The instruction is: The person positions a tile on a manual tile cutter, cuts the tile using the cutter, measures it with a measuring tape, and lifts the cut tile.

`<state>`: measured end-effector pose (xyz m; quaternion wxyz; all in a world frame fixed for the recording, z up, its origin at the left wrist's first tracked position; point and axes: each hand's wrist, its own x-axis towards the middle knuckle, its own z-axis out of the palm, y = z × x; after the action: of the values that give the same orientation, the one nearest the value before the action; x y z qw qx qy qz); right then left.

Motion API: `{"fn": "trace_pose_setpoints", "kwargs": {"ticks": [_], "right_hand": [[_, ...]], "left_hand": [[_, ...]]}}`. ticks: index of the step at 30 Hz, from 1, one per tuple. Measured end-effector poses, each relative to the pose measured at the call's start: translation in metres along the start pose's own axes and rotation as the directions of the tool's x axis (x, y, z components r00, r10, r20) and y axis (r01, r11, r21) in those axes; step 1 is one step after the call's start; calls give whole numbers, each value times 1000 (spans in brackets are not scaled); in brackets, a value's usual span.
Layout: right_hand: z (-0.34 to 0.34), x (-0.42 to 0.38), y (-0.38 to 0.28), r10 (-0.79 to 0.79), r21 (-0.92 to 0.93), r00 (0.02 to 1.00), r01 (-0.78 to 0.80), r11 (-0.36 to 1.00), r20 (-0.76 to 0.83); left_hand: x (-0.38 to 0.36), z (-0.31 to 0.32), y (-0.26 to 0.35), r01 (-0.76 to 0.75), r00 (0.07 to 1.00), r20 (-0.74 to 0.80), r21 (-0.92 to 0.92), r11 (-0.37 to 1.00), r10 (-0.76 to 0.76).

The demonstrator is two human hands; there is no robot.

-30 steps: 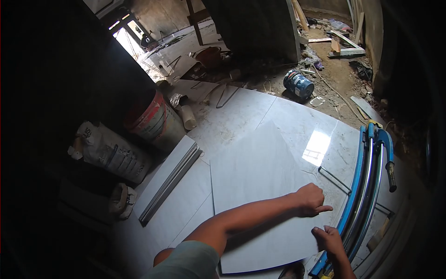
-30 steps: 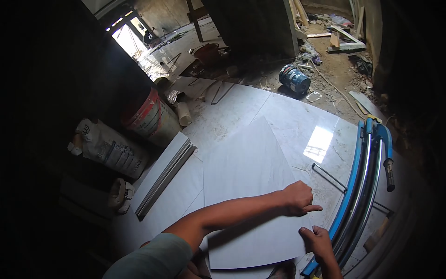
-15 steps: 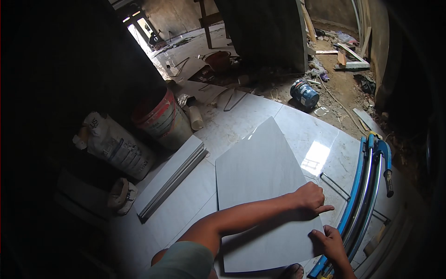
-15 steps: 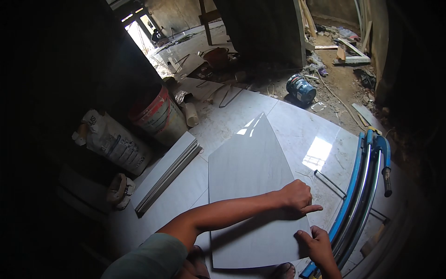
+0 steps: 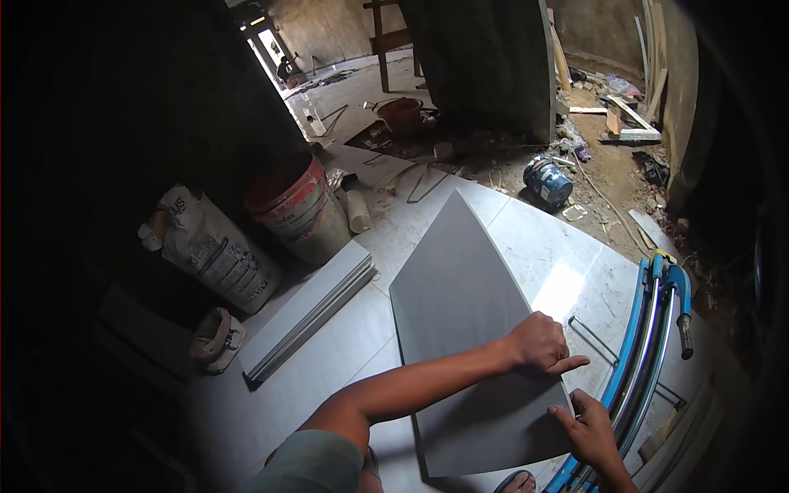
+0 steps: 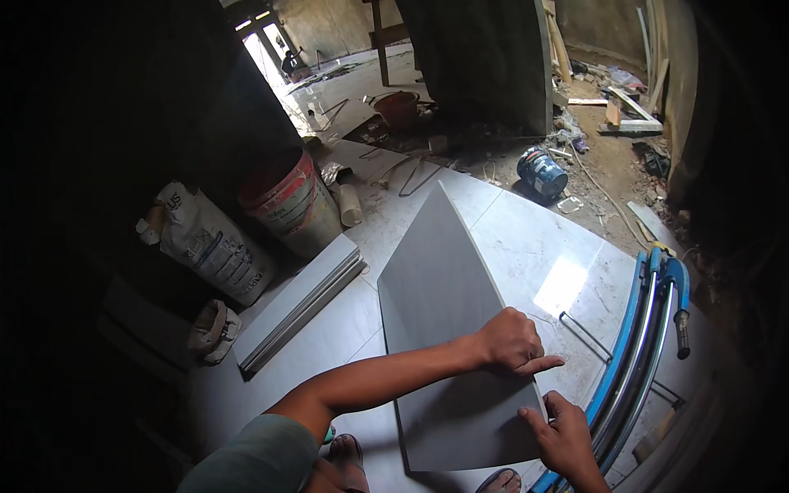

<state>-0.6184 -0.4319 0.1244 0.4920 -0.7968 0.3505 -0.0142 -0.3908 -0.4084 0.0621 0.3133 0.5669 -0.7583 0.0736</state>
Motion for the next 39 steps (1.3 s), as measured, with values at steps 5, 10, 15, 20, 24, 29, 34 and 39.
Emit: {"fn": "trace_pose_setpoints", "kwargs": {"ticks": [5, 10, 15, 20, 24, 29, 34, 39], "right_hand": [[-3, -2, -19, -87, -132, 996, 89, 987, 19], [-5, -13, -47, -182, -234, 983, 178, 956, 4], [-3, -21, -51, -281, -255, 958, 258, 932, -54], [-21, -26, -48, -181, 163, 978, 163, 973, 101], [-39, 3, 28, -412, 814, 878, 46, 579, 243], [-26, 23, 127, -192, 579, 868, -127, 806, 458], [11, 14, 148, 287, -325, 783, -114, 939, 553], [62, 11, 163, 380, -490, 547, 63, 870, 746]], "left_hand": [[-6, -35, 2, -45, 998, -52, -8, 999, 44], [-12, -64, 12, -34, 998, -48, -1, 999, 34], [-18, -80, 18, -38, 992, -115, 51, 998, 44], [-19, -97, 16, -2, 976, -215, 76, 997, 18], [-20, -114, 11, 30, 961, -276, 83, 996, -6], [-18, -131, 9, 21, 925, -379, 125, 992, 28], [-10, -150, 5, 70, 887, -462, 161, 984, 12], [6, -178, 14, 115, 829, -558, 103, 988, -38]]}}
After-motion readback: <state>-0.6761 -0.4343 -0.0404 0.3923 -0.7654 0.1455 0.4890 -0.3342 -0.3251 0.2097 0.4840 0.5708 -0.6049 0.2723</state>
